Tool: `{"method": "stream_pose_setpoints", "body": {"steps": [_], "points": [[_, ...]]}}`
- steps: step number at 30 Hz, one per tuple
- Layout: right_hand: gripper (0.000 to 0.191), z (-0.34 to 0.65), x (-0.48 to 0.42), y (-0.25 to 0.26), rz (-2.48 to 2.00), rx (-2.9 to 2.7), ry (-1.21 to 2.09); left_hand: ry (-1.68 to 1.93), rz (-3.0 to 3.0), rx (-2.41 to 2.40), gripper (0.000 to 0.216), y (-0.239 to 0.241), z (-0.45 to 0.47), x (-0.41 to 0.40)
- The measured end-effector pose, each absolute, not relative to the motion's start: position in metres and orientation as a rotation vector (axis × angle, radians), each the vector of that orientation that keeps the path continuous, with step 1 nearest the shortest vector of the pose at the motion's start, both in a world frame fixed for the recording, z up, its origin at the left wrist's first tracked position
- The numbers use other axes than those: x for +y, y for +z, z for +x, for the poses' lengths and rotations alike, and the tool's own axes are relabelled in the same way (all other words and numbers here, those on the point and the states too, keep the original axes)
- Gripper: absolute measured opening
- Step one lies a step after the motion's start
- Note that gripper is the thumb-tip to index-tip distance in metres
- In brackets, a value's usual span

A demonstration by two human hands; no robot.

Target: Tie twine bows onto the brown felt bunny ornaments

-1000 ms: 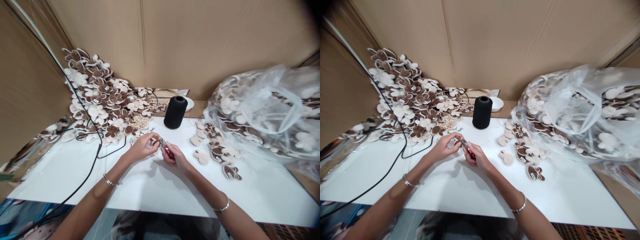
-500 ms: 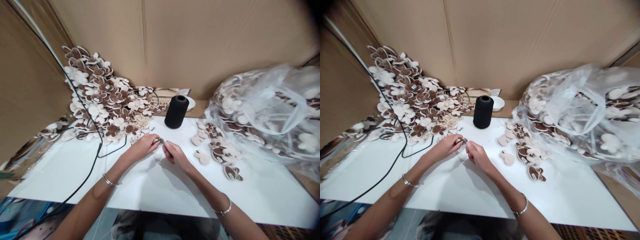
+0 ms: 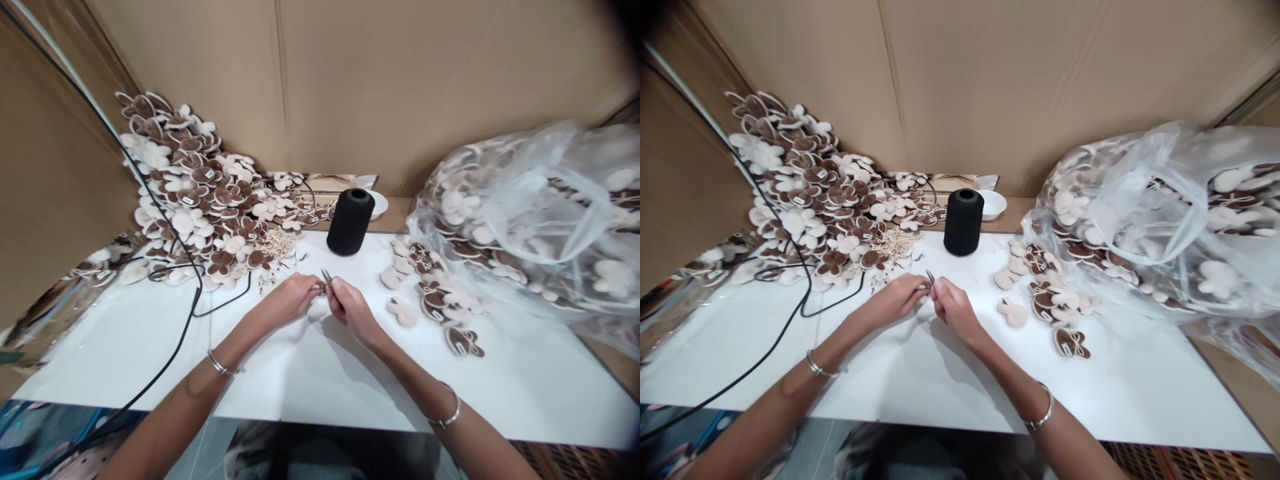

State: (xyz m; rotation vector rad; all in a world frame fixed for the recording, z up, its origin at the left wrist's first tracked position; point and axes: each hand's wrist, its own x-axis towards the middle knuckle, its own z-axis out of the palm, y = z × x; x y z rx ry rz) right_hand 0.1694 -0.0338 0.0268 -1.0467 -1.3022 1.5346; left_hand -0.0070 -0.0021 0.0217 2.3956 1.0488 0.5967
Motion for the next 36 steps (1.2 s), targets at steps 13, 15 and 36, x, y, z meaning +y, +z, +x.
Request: {"method": "stream_pose_setpoints", "body": {"steps": [13, 15, 36], "points": [[0.039, 0.183, -0.015, 0.011, -1.055, -1.094, 1.498, 0.769, 2.03, 1.062, 0.032, 0.021, 0.002, -0.005], [0.041, 0.185, -0.012, 0.006, -1.126, -1.138, 1.45, 0.787, 1.97, 1.05, 0.033, 0.022, 0.002, -0.006], [0.032, 0.223, 0.009, 0.002, -1.941, -2.153, -0.107, 0.959, 1.822, 1.115, 0.044, 0.016, -0.001, -0.001]]}}
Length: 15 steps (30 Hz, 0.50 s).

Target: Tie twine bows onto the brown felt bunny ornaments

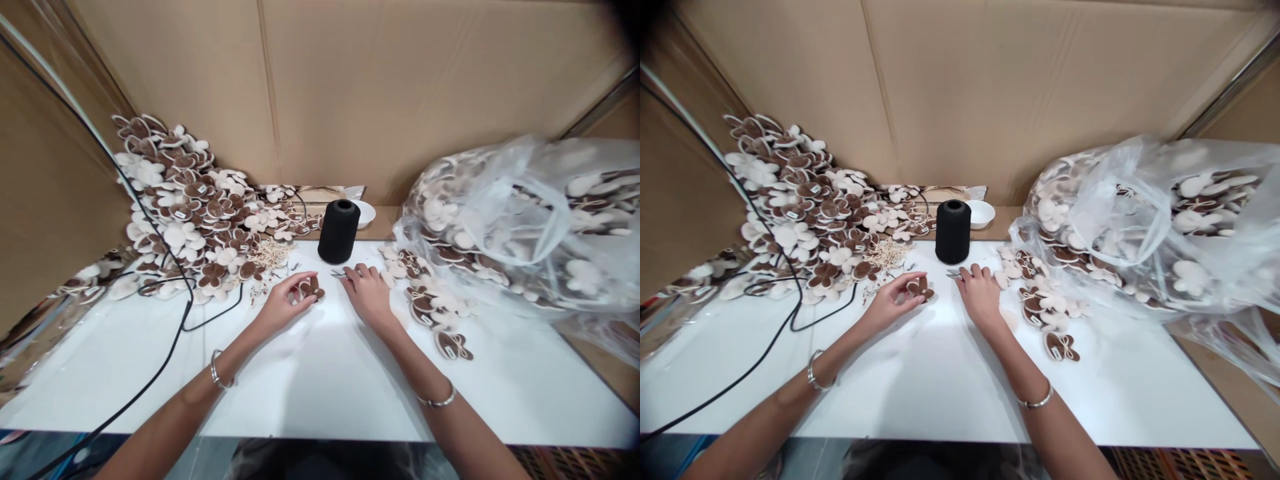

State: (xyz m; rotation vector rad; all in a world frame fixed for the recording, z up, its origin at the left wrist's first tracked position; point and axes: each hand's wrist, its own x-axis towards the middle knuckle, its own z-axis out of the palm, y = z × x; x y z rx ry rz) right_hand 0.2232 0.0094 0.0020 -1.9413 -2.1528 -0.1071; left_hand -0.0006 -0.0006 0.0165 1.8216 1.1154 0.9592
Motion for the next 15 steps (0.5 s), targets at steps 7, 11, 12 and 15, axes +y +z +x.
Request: {"method": "stream_pose_setpoints", "body": {"steps": [7, 11, 12, 15], "points": [[0.028, 0.215, 0.004, 0.007, -1.639, -2.005, 0.095, 1.033, 1.993, 1.246, 0.026, 0.018, 0.001, -0.005], [0.025, 0.201, -0.002, 0.012, -1.225, -1.838, 0.782, 1.053, 2.103, 1.133, 0.017, 0.02, 0.004, -0.009], [0.026, 0.198, -0.003, 0.011, -1.159, -1.788, 0.931, 1.05, 2.082, 1.125, 0.018, 0.02, 0.005, -0.01], [0.027, 0.195, -0.003, 0.006, -1.053, -1.582, 1.301, 1.054, 1.88, 1.176, 0.021, 0.018, 0.006, -0.01]]}}
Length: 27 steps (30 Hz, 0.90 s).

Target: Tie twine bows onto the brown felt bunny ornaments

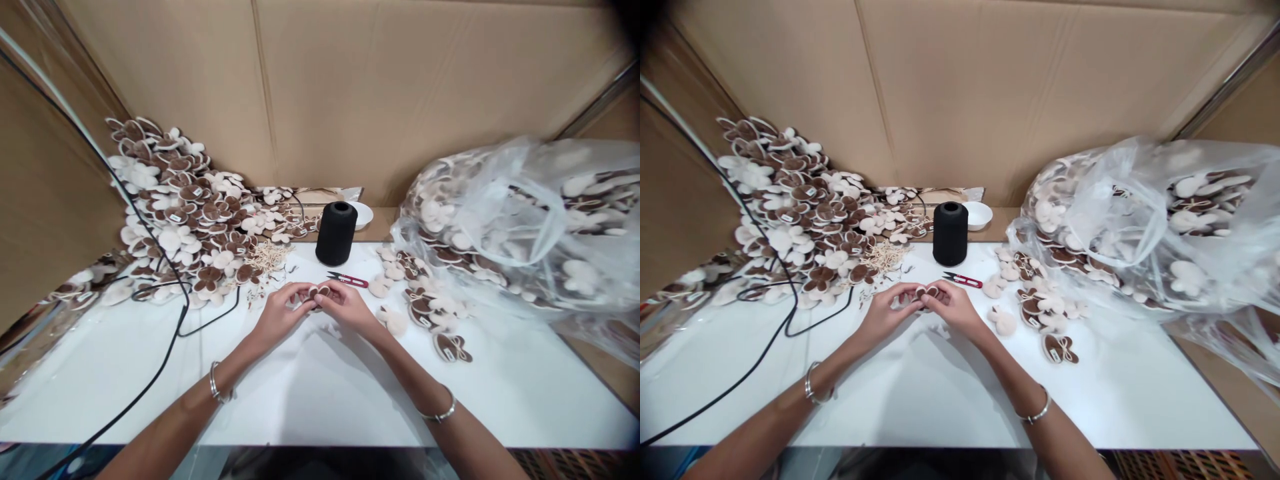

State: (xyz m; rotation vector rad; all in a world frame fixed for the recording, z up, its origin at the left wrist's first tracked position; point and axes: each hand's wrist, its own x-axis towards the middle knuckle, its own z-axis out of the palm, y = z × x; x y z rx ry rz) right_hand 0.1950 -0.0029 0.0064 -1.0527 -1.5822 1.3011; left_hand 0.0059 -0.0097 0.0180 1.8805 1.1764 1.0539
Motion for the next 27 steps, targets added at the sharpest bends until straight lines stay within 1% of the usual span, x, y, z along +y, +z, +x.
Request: {"method": "stream_pose_setpoints", "body": {"steps": [3, 6, 11, 15, 18, 23, 27], "points": [[0.03, 0.198, -0.001, 0.003, -1.021, -1.404, 1.521, 1.054, 1.563, 1.11, 0.028, 0.016, 0.006, -0.007], [0.032, 0.199, 0.0, 0.004, -0.964, -1.289, 1.578, 1.073, 1.383, 0.982, 0.029, 0.015, 0.006, -0.004], [0.03, 0.197, -0.002, 0.002, -0.935, -1.307, 1.538, 0.982, 1.387, 1.013, 0.027, 0.014, 0.005, -0.004], [0.027, 0.196, -0.004, 0.002, -0.935, -1.406, 1.434, 0.923, 1.701, 1.137, 0.021, 0.017, 0.004, -0.007], [0.025, 0.197, -0.005, 0.003, -0.946, -1.49, 1.344, 0.912, 1.88, 1.097, 0.019, 0.022, 0.003, -0.009], [0.027, 0.197, -0.005, 0.005, -0.9, -1.467, 1.386, 0.848, 1.714, 1.051, 0.024, 0.026, 0.0, -0.006], [0.028, 0.196, -0.004, 0.006, -0.85, -1.419, 1.44, 0.868, 1.528, 0.974, 0.028, 0.022, 0.001, -0.003]]}}
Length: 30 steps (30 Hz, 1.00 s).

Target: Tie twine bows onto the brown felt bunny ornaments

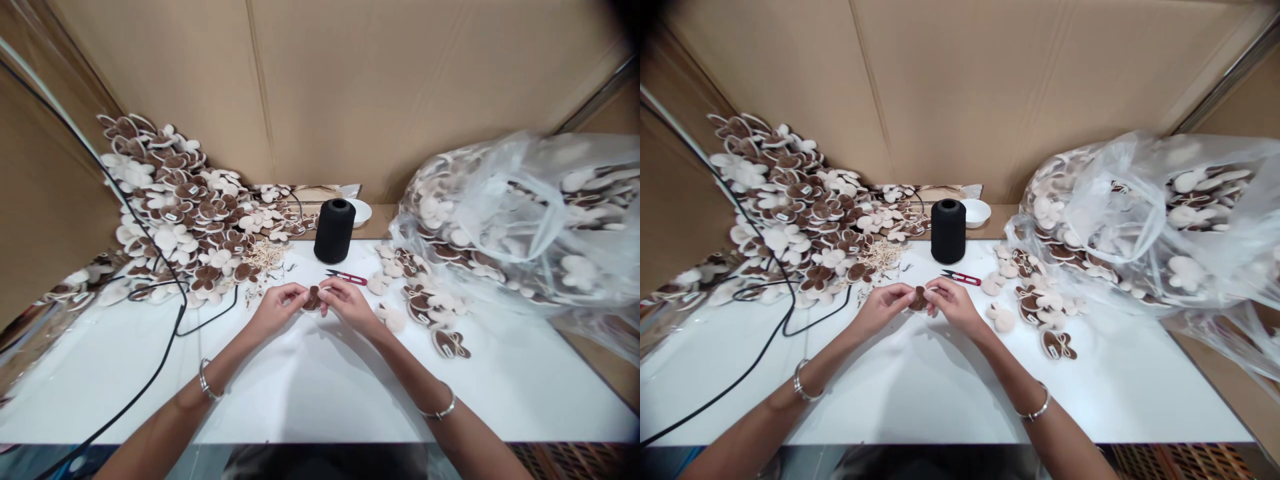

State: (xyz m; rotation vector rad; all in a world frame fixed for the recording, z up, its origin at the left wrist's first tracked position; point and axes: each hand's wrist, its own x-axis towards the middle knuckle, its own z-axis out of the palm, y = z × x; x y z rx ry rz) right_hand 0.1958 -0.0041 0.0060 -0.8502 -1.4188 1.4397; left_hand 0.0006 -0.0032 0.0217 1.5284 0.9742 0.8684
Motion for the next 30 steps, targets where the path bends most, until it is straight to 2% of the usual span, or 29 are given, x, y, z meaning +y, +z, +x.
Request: {"method": "stream_pose_setpoints", "body": {"steps": [8, 13, 19, 30], "points": [[0.027, 0.194, -0.005, 0.004, -0.814, -1.411, 1.428, 0.914, 1.474, 1.073, 0.03, 0.021, 0.003, -0.004], [0.024, 0.194, -0.004, 0.003, -0.784, -1.403, 1.408, 0.979, 1.65, 1.149, 0.022, 0.029, 0.004, -0.01], [0.017, 0.194, -0.006, 0.009, -0.847, -1.595, 1.174, 1.086, 1.997, 1.112, 0.008, 0.032, 0.005, -0.013], [0.011, 0.197, -0.01, 0.013, -0.851, -1.807, 0.873, 1.106, 1.881, 1.055, 0.006, 0.029, 0.002, -0.011]]}}
